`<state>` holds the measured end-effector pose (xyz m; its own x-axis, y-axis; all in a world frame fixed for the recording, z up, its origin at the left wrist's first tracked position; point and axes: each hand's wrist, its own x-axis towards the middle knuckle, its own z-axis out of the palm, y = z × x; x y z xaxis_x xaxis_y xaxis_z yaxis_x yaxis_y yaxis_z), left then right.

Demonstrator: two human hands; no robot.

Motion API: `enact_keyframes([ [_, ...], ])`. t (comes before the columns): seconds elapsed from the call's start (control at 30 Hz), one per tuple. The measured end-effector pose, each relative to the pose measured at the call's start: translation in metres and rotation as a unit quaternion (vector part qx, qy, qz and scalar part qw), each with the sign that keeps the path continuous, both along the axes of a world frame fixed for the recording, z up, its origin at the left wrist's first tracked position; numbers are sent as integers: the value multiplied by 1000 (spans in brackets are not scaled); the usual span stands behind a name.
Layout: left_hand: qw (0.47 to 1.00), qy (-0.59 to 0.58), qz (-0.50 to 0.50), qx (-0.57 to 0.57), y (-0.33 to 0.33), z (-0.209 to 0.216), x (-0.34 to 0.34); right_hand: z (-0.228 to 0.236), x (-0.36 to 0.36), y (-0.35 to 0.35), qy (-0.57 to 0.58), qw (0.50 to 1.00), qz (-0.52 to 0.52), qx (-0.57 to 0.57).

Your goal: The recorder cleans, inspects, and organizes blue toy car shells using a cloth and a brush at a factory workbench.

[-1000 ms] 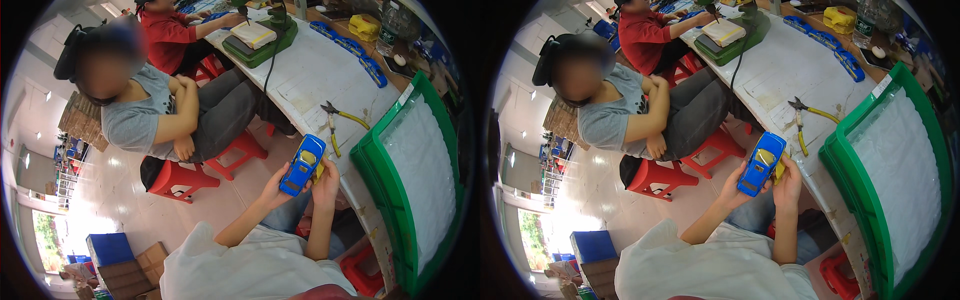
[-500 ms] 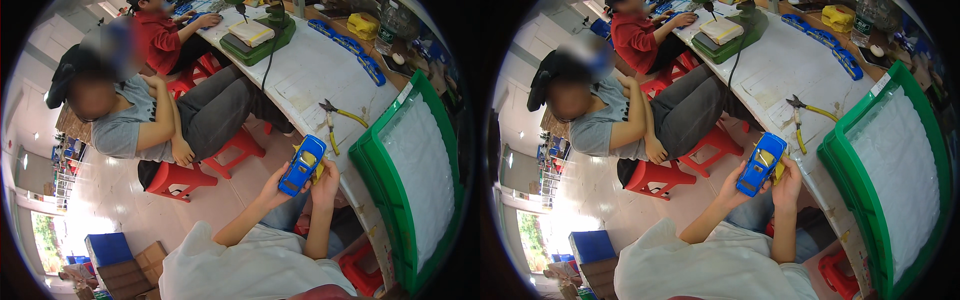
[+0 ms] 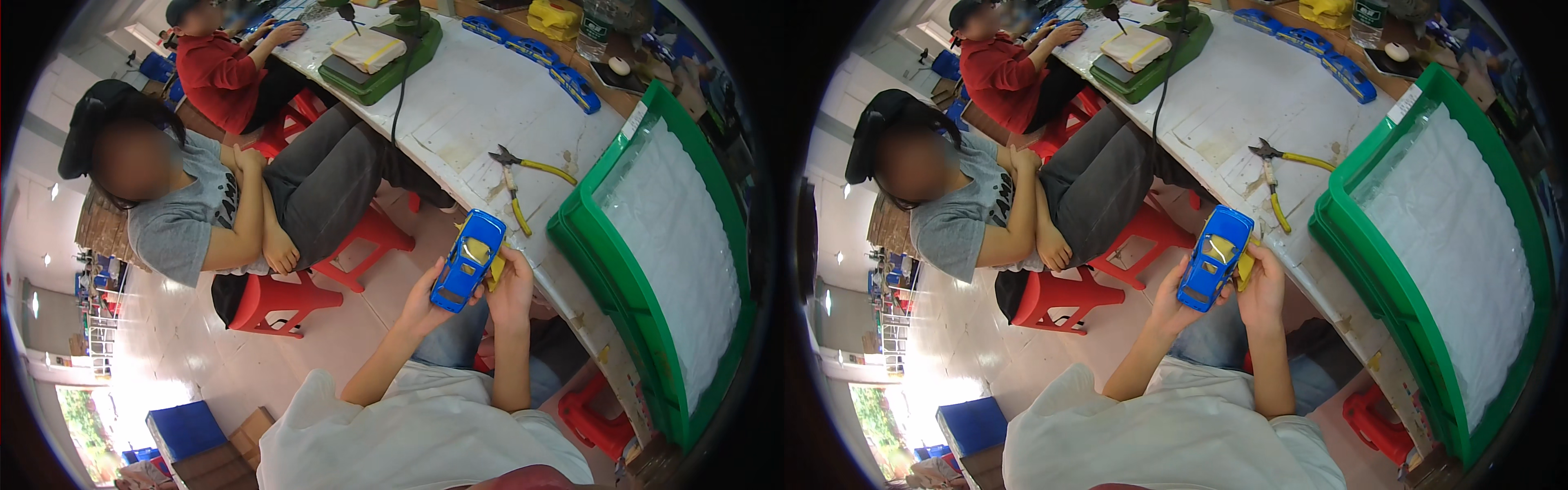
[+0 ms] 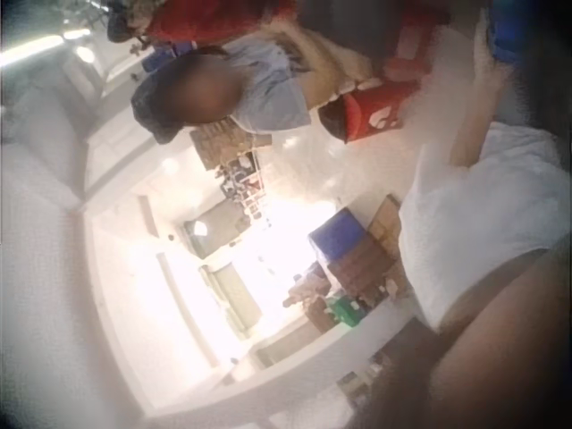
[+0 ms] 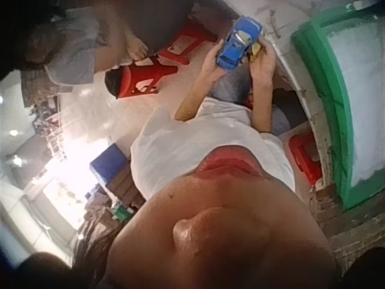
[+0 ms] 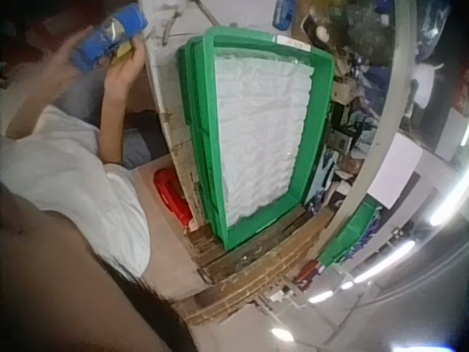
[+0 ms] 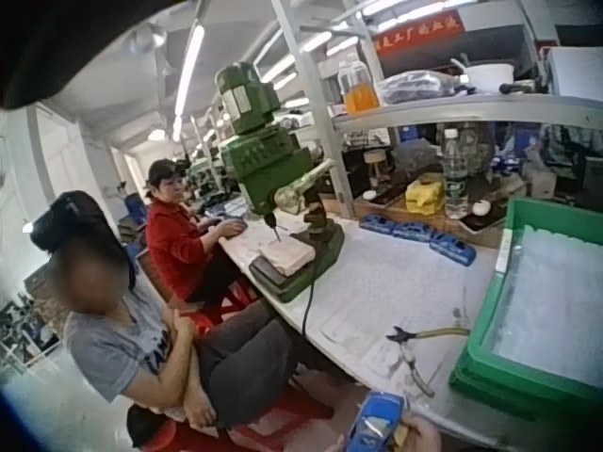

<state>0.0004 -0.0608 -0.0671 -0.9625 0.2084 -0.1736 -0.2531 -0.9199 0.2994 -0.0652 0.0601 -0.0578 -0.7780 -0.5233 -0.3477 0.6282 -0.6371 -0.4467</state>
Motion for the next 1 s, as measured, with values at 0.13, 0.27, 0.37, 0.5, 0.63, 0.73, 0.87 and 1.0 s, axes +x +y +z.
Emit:
enact_keyframes([
  [0.13,1000,-28,3,-9,1,1,3,2,1,-4,-24,999,-21,-8],
  [0.27,999,-38,2,-39,1,0,9,-4,3,-4,-48,998,-34,-22],
  [0.37,1000,-3,-3,-8,3,-1,15,-9,5,-5,-14,998,-48,-25],
  [0.5,1000,14,11,-6,4,10,13,14,7,-8,29,993,-95,61],
  [0.63,998,39,14,40,-2,6,13,19,11,-4,38,981,-173,76],
  [0.73,997,70,20,30,-3,9,10,19,13,0,26,970,-222,92],
  [0.87,996,70,50,3,-4,15,5,27,15,1,102,944,-287,123],
  [1.0,994,90,67,-3,-1,20,-1,33,18,6,185,922,-303,152],
])
